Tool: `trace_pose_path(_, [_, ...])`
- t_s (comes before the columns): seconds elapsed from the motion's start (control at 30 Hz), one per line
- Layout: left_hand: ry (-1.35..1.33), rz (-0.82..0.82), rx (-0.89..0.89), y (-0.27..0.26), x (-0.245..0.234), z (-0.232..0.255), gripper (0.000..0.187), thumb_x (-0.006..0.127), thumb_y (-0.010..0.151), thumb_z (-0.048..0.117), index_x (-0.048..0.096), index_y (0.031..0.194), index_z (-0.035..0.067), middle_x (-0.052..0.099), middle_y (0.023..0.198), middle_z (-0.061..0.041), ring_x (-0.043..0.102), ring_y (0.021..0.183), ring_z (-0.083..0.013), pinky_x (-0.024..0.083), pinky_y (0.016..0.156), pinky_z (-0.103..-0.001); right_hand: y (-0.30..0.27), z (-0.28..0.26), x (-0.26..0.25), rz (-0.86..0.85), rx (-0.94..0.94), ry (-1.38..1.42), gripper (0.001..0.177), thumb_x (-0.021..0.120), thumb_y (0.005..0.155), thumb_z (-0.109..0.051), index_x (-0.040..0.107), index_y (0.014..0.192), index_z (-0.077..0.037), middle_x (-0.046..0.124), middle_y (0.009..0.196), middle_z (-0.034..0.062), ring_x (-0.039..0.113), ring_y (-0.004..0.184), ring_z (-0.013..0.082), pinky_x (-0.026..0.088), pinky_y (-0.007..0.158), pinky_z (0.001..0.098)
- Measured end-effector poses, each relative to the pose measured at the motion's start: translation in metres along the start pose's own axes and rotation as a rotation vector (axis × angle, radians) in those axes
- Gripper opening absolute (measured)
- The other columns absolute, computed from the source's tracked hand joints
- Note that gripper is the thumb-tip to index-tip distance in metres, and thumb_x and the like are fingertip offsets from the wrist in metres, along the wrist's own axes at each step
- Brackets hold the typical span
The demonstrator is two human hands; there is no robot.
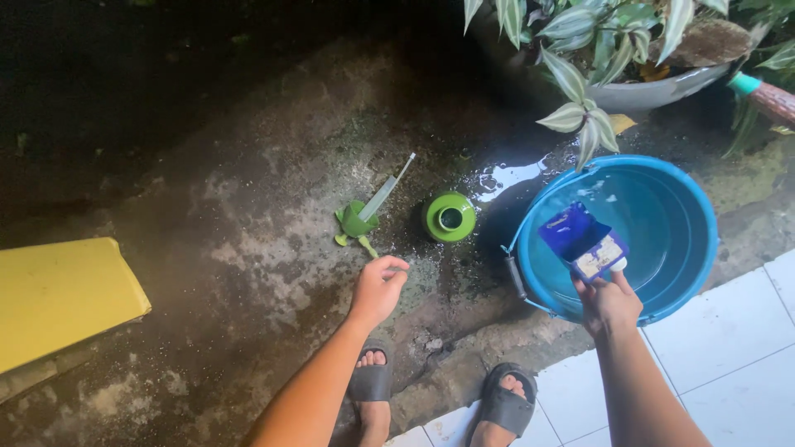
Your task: Prepare a hand-held garden sprayer by adding liquid from a small container.
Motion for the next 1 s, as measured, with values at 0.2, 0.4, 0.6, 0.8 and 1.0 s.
trace_pose_path(0.2, [0.006, 0.000, 0.022, 0.000, 0.003, 0.008, 0.021, 0.068, 0.082, 0.014, 0.076, 0.100, 0.008, 0.077, 0.103, -0.008, 0.075, 0.097, -0.0208, 0.057, 0.078, -0.034, -0.040, -0.031, 0.048, -0.098, -0.066, 0.018, 0.068, 0.036, 0.085, 0.022, 0.044, 0.149, 0.001, 0.065, 0.129, 0.0220, 0.072, 0.107, 0.0329, 0.063, 0.083, 0.0389])
trace_pose_path(0.4, [-0.002, -0.001, 0.031, 0.000, 0.001, 0.011, 0.021, 0.068, 0.082, 0.014, 0.076, 0.100, 0.008, 0.078, 0.101, -0.008, 0.076, 0.095, -0.0204, 0.058, 0.077, -0.034, -0.070, -0.033, 0.095, -0.137, -0.128, -0.093, 0.052, 0.052, 0.095, 0.013, 0.052, 0.146, 0.003, 0.067, 0.123, 0.0177, 0.071, 0.100, 0.0271, 0.062, 0.078, 0.0355])
trace_pose_path(0.6, [-0.029, -0.002, 0.046, 0.002, -0.005, 0.007, 0.020, 0.067, 0.083, 0.014, 0.076, 0.100, 0.008, 0.078, 0.099, -0.008, 0.075, 0.094, -0.0203, 0.058, 0.079, -0.033, -0.101, -0.036, 0.143, -0.193, -0.227, -0.190, 0.054, 0.056, 0.092, 0.011, 0.055, 0.145, 0.000, 0.070, 0.122, 0.0175, 0.072, 0.100, 0.0229, 0.063, 0.081, 0.0348])
trace_pose_path(0.8, [-0.015, 0.017, 0.014, -0.006, -0.018, 0.006, 0.021, 0.068, 0.082, 0.013, 0.077, 0.100, 0.008, 0.078, 0.097, -0.008, 0.074, 0.093, -0.0188, 0.057, 0.079, -0.033, -0.132, -0.055, 0.167, -0.004, -0.341, -0.529, 0.052, 0.062, 0.092, 0.006, 0.060, 0.142, -0.006, 0.073, 0.118, 0.0125, 0.071, 0.099, 0.0167, 0.062, 0.082, 0.0329])
trace_pose_path(1.0, [-0.061, 0.012, -0.017, -0.008, -0.025, -0.008, 0.021, 0.067, 0.083, 0.013, 0.076, 0.101, 0.007, 0.076, 0.094, -0.008, 0.074, 0.091, -0.0183, 0.057, 0.076, -0.033, -0.146, -0.071, 0.177, 0.061, -0.622, -0.793, 0.051, 0.068, 0.088, 0.001, 0.066, 0.138, -0.008, 0.077, 0.111, 0.0153, 0.073, 0.099, 0.0154, 0.056, 0.086, 0.0327])
Point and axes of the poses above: each hand's wrist, its own y-axis towards the middle knuckle, its own x-axis out of the palm, z = x × y, the point moved 6 cm from there along y, towards the middle knuckle
